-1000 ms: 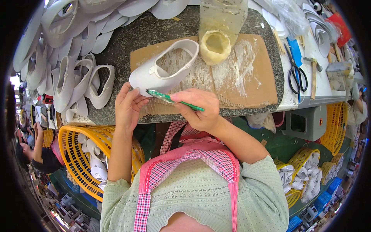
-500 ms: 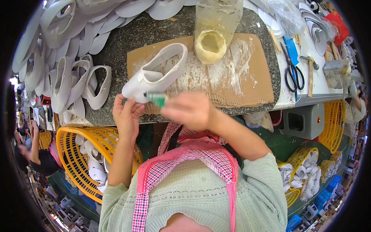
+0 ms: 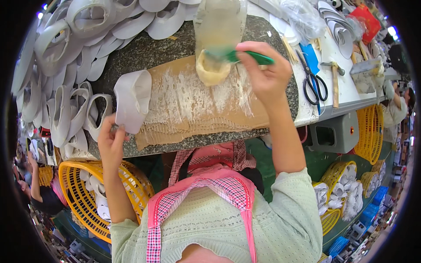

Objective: The person applies adhesive to shoe uppers using a spreader tool, taking the pieces from a basket and stacking the glued pieces on the table.

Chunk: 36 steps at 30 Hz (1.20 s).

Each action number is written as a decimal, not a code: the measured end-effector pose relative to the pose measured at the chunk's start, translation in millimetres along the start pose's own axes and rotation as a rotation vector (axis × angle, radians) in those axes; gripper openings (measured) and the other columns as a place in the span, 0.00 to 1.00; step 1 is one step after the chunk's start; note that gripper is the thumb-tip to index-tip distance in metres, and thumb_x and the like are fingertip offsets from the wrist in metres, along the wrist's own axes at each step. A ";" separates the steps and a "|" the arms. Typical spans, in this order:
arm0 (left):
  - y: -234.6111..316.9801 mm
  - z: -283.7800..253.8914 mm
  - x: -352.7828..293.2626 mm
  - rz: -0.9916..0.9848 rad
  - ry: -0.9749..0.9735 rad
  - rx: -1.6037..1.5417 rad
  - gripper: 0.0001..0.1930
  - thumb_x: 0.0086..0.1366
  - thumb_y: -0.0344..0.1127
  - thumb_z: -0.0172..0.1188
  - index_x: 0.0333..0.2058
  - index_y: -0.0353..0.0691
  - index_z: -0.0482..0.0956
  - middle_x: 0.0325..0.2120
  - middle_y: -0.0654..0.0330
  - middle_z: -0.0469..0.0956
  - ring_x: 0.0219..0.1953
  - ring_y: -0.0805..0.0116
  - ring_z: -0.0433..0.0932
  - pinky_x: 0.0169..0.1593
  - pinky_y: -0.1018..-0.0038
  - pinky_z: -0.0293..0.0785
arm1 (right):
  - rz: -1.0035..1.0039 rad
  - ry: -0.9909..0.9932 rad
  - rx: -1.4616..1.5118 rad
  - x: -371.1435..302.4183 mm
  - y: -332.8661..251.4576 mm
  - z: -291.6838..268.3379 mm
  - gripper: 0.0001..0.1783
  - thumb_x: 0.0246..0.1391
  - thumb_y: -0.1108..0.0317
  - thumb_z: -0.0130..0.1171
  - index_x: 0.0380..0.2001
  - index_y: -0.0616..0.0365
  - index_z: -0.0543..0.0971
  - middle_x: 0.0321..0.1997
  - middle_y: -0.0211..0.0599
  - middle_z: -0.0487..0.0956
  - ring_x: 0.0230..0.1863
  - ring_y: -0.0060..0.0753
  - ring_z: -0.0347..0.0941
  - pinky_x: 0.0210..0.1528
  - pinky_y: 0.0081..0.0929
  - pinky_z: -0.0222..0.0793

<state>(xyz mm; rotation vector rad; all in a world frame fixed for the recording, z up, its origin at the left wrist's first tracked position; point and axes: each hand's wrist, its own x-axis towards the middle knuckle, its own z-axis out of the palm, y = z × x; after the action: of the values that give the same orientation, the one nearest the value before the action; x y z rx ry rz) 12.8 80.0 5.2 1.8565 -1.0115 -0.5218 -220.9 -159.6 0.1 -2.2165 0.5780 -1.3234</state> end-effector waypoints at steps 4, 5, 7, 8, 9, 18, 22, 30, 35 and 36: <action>-15.3 -13.5 44.9 0.278 -0.105 0.162 0.09 0.48 0.25 0.50 0.31 0.37 0.72 0.42 0.60 0.66 0.40 0.75 0.68 0.38 0.82 0.64 | 0.000 0.008 0.150 -17.9 23.2 -24.4 0.06 0.44 0.77 0.57 0.29 0.61 0.77 0.28 0.34 0.76 0.23 0.21 0.70 0.23 0.16 0.65; -16.8 -17.3 49.4 0.379 -0.174 0.243 0.09 0.47 0.27 0.50 0.30 0.36 0.72 0.40 0.61 0.67 0.41 0.75 0.67 0.40 0.81 0.63 | 0.242 0.190 0.400 -27.3 22.9 -27.9 0.05 0.44 0.77 0.57 0.29 0.62 0.77 0.28 0.34 0.76 0.23 0.19 0.69 0.23 0.15 0.64; -17.0 -14.9 58.0 0.124 -0.334 -0.029 0.09 0.45 0.28 0.50 0.29 0.35 0.71 0.39 0.62 0.67 0.41 0.74 0.67 0.43 0.80 0.61 | 0.329 0.118 0.414 -35.7 18.1 -32.3 0.05 0.45 0.78 0.57 0.29 0.63 0.76 0.28 0.35 0.75 0.23 0.20 0.69 0.23 0.15 0.64; -20.7 -11.3 65.3 -0.108 -0.509 -0.324 0.09 0.44 0.29 0.51 0.27 0.35 0.71 0.37 0.62 0.67 0.40 0.73 0.67 0.45 0.78 0.60 | 0.417 0.068 0.393 -38.7 16.3 -30.4 0.06 0.45 0.78 0.56 0.29 0.65 0.76 0.28 0.35 0.75 0.22 0.20 0.69 0.23 0.15 0.65; -26.2 -11.3 67.6 -0.114 -0.498 -0.319 0.09 0.44 0.29 0.51 0.27 0.35 0.71 0.37 0.62 0.67 0.40 0.73 0.67 0.45 0.78 0.60 | 0.434 0.052 0.419 -41.9 7.5 -25.3 0.05 0.45 0.80 0.55 0.29 0.67 0.75 0.28 0.37 0.74 0.22 0.21 0.69 0.23 0.15 0.65; -15.7 -17.0 49.9 -0.074 0.048 -0.500 0.15 0.44 0.17 0.47 0.34 0.29 0.73 0.32 0.61 0.73 0.32 0.77 0.73 0.38 0.82 0.68 | -0.047 -0.193 0.459 -31.2 -28.8 58.7 0.10 0.39 0.80 0.58 0.30 0.62 0.77 0.28 0.38 0.77 0.23 0.30 0.72 0.24 0.21 0.66; -21.3 -32.0 64.6 -0.117 0.052 -0.446 0.17 0.44 0.19 0.47 0.37 0.27 0.73 0.30 0.60 0.75 0.29 0.79 0.72 0.36 0.83 0.67 | -0.289 -0.207 0.263 -5.2 -32.0 122.7 0.12 0.35 0.76 0.59 0.29 0.52 0.78 0.27 0.33 0.76 0.26 0.33 0.72 0.25 0.24 0.67; -24.3 -32.7 76.5 -0.111 0.003 -0.320 0.20 0.43 0.19 0.48 0.40 0.29 0.72 0.34 0.59 0.75 0.29 0.79 0.72 0.34 0.85 0.67 | -0.211 -0.491 0.182 -16.5 -42.6 134.7 0.09 0.39 0.78 0.58 0.29 0.57 0.77 0.27 0.35 0.77 0.25 0.30 0.73 0.27 0.21 0.67; 16.9 -39.9 53.6 0.266 0.326 -0.188 0.29 0.43 0.14 0.43 0.49 0.31 0.64 0.45 0.50 0.69 0.39 0.69 0.73 0.40 0.79 0.70 | 0.223 -0.061 0.428 -13.8 -40.7 52.5 0.08 0.42 0.84 0.54 0.29 0.66 0.76 0.30 0.40 0.77 0.30 0.25 0.73 0.30 0.17 0.67; 26.9 -42.1 49.1 0.418 0.409 -0.116 0.29 0.43 0.13 0.41 0.50 0.31 0.63 0.44 0.50 0.70 0.41 0.67 0.73 0.41 0.78 0.70 | 0.211 0.036 0.243 -11.3 -34.1 32.0 0.09 0.42 0.85 0.54 0.30 0.66 0.76 0.29 0.40 0.77 0.30 0.26 0.73 0.30 0.18 0.67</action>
<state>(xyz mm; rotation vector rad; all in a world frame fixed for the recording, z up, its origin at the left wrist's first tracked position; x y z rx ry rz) 59.0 55.7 51.9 1.5072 -1.0227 0.0490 -193.7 -119.9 -0.1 -1.8848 0.6115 -1.2546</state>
